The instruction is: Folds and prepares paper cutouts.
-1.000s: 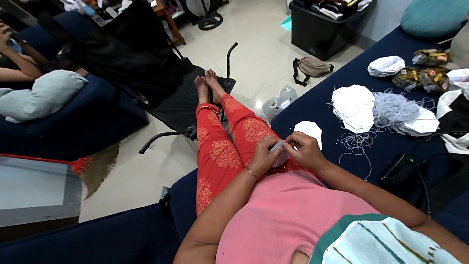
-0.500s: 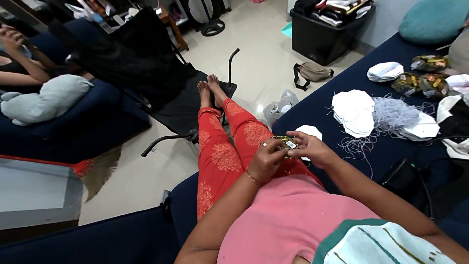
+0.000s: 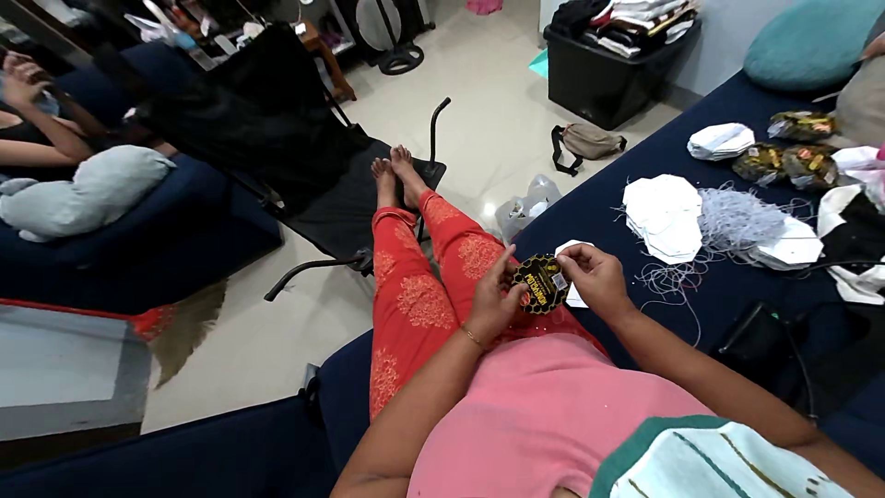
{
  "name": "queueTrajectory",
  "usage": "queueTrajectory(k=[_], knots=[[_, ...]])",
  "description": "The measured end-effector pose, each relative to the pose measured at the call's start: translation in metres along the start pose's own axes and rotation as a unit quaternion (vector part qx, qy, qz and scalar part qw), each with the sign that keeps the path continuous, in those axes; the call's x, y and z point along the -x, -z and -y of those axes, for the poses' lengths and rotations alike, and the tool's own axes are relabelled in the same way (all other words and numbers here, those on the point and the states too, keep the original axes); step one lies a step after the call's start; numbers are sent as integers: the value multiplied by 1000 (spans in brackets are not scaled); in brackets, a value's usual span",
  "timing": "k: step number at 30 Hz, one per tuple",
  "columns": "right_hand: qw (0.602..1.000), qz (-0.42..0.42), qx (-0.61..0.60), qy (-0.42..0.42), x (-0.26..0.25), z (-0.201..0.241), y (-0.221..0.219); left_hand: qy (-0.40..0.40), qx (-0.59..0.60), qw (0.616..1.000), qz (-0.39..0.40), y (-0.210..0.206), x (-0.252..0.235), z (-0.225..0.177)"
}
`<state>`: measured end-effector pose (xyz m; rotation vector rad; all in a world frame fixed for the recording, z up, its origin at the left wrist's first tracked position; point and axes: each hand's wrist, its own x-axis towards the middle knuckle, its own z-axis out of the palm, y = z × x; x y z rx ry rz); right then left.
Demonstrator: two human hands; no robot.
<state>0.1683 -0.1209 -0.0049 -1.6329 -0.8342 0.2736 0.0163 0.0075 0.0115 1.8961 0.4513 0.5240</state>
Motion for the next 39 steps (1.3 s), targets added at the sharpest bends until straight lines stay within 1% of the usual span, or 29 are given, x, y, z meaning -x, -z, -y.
queueTrajectory(k=[2, 4, 7, 11, 19, 28, 39], knots=[[995, -27, 52, 78, 1, -4, -2, -3, -2, 999, -37, 0, -1, 1], [983, -36, 92, 152, 2, -6, -3, -6, -19, 999, -49, 0, -1, 1], [975, -12, 108, 196, 6, -1, -7, -12, -44, 998, -48, 0, 0, 0], [969, 15, 124, 214, 10, 5, -13, -62, -47, 996, -53, -2, 0, 3], [962, 7, 157, 222, 9, 4, -20, -121, -83, 988, -49, -2, 1, 2], [962, 7, 162, 218, 10, 6, -20, -147, -106, 982, -49, -4, 1, 5], [964, 10, 158, 213, 11, 6, -20, -148, -104, 982, -58, -5, 1, 6]])
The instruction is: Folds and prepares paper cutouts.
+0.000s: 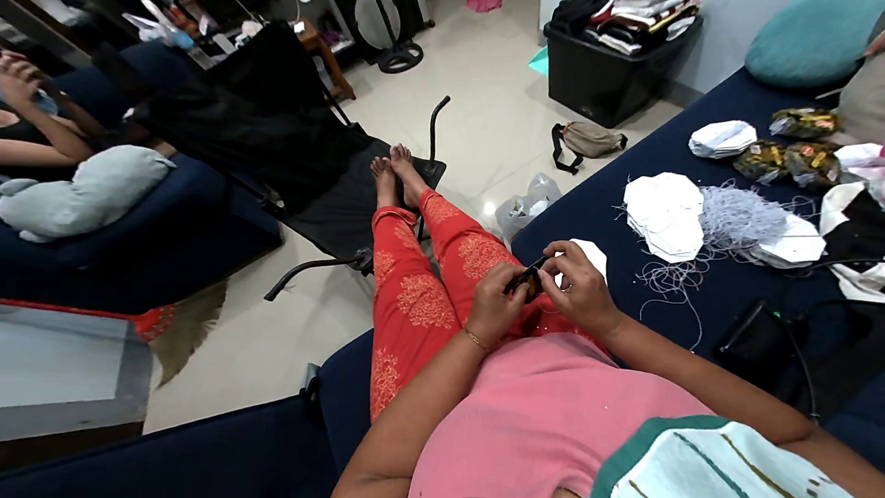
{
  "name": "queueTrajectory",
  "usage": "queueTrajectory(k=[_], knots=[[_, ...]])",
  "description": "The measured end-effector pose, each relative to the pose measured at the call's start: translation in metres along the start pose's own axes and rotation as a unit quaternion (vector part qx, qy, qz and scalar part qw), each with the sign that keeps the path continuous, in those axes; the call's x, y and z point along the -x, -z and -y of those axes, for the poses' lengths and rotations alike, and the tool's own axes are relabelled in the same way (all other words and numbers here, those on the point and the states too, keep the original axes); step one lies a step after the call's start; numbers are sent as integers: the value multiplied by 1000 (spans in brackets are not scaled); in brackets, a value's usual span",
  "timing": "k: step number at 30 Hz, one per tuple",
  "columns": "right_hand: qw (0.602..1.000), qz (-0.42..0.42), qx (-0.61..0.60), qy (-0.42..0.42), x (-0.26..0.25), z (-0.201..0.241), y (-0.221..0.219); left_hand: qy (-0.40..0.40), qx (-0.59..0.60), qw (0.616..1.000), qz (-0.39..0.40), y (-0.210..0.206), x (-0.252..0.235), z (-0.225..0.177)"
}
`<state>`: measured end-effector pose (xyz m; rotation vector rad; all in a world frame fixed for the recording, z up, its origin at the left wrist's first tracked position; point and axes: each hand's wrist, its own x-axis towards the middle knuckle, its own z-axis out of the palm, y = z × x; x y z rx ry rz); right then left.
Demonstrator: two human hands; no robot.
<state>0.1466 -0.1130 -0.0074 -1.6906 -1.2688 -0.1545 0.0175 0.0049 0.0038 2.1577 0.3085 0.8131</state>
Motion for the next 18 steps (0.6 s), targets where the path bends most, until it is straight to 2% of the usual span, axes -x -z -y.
queueTrajectory(k=[9, 12, 15, 18], knots=[[1000, 8, -29, -2, 0, -1, -2, -21, -31, 999, 19, 0, 1, -1], [998, 7, -54, 8, 2, -5, -3, -23, 5, 1000, 21, 2, 0, 0], [997, 17, -68, 24, 2, -5, -1, 34, 103, 994, 24, 5, -1, 0], [995, 28, -82, 39, 2, -6, 0, 103, 144, 984, 24, 7, -3, -3]])
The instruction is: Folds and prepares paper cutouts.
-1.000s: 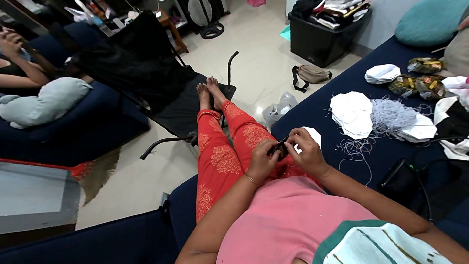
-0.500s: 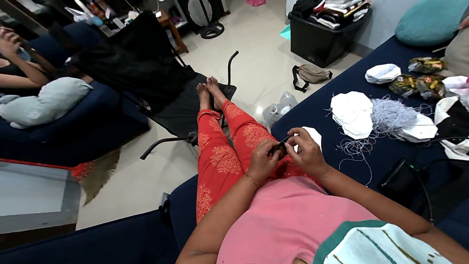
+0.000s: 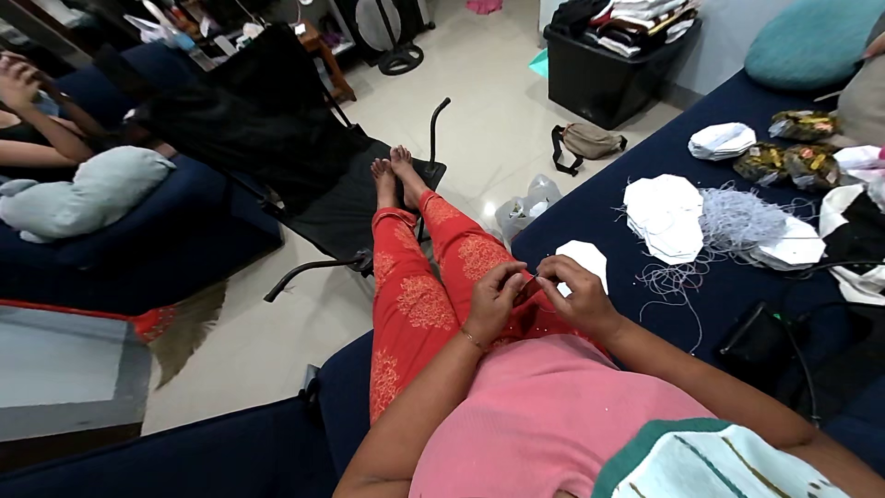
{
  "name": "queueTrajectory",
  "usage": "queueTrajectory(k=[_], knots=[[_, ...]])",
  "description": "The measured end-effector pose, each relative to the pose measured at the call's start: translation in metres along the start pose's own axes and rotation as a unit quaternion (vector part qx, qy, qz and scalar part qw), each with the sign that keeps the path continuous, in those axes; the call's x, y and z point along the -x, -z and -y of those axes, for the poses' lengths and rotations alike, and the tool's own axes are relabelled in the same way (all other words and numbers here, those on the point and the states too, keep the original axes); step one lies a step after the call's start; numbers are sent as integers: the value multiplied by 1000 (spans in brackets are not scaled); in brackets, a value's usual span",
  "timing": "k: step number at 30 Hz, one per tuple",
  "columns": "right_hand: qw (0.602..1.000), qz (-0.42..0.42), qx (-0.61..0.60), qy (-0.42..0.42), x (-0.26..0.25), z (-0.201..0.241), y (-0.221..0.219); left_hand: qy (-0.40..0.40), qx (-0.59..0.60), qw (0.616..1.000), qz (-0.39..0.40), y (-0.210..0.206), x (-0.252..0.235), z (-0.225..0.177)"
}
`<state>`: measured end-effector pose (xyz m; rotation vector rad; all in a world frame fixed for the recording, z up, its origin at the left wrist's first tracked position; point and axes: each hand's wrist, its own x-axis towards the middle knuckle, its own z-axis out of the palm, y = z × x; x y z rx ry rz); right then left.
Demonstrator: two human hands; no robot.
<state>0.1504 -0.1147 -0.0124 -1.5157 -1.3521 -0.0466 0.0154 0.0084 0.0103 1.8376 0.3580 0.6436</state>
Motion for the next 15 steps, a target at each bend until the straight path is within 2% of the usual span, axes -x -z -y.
queueTrajectory(k=[11, 13, 15], knots=[[999, 38, -12, 30, 2, 1, 0, -84, -56, 994, 29, 4, -1, 3], [998, 40, -41, 31, -1, 3, 1, -77, -77, 994, 19, 4, -1, 3], [995, 34, -87, 27, -6, 9, 6, -31, -88, 996, 9, 6, -2, 1]])
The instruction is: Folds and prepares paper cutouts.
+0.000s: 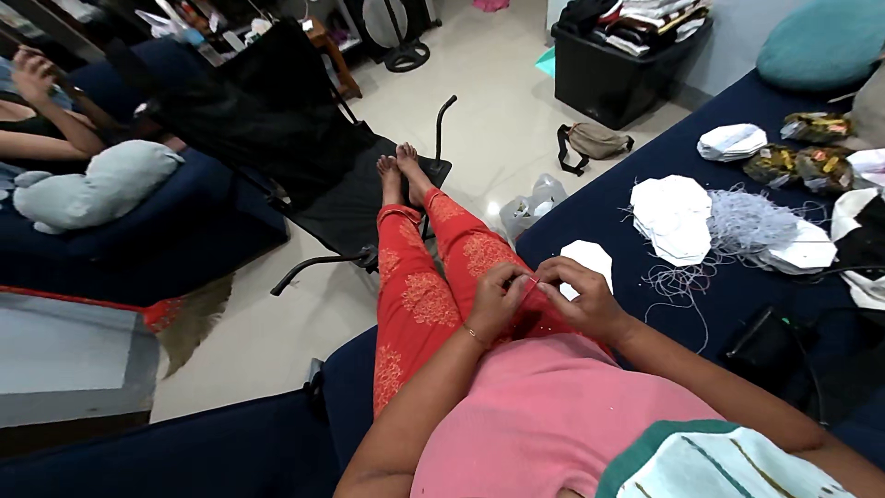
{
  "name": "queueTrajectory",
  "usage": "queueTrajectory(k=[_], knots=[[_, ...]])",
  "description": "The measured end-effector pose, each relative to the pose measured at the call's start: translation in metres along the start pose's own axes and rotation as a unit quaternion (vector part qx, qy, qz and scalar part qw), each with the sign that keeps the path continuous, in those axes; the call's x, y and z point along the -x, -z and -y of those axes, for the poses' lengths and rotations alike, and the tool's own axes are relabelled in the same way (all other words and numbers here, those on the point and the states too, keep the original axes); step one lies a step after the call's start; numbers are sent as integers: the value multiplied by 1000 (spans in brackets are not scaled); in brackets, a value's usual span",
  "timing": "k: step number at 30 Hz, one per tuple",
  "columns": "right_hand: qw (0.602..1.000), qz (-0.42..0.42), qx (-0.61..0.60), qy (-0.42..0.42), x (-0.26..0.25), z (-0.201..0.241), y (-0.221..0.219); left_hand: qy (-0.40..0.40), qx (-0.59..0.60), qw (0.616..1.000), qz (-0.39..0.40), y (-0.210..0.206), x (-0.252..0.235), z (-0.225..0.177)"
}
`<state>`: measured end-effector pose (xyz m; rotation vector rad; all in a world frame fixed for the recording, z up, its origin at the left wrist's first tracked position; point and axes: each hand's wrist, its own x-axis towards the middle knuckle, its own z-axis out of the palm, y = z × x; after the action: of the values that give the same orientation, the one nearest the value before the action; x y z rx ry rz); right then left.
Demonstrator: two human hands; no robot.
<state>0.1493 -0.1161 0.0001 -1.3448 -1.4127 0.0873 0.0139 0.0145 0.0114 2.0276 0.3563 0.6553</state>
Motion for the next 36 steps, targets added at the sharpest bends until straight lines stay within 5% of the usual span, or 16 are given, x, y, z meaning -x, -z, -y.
queueTrajectory(k=[4, 8, 14, 20, 26, 30, 36], knots=[[995, -41, -92, -12, -13, 12, 7, 167, 105, 980, 29, 8, -5, -4], [982, -70, -173, -18, -19, 15, 10, 247, 252, 935, 45, 12, -7, -9], [973, -93, -208, -40, -14, 9, 13, 239, 300, 920, 80, 39, 2, -4], [963, -71, -234, -116, 1, -14, 1, 200, 160, 966, 35, 58, 7, -8], [956, 66, -172, -229, 20, -30, -17, 190, -25, 976, 103, 60, 8, -19], [967, 143, -34, -206, 19, -26, -21, 211, -73, 966, 129, 59, 6, -24], [984, 107, 30, -141, 13, -18, -32, 230, -79, 960, 141, 51, 5, -19]])
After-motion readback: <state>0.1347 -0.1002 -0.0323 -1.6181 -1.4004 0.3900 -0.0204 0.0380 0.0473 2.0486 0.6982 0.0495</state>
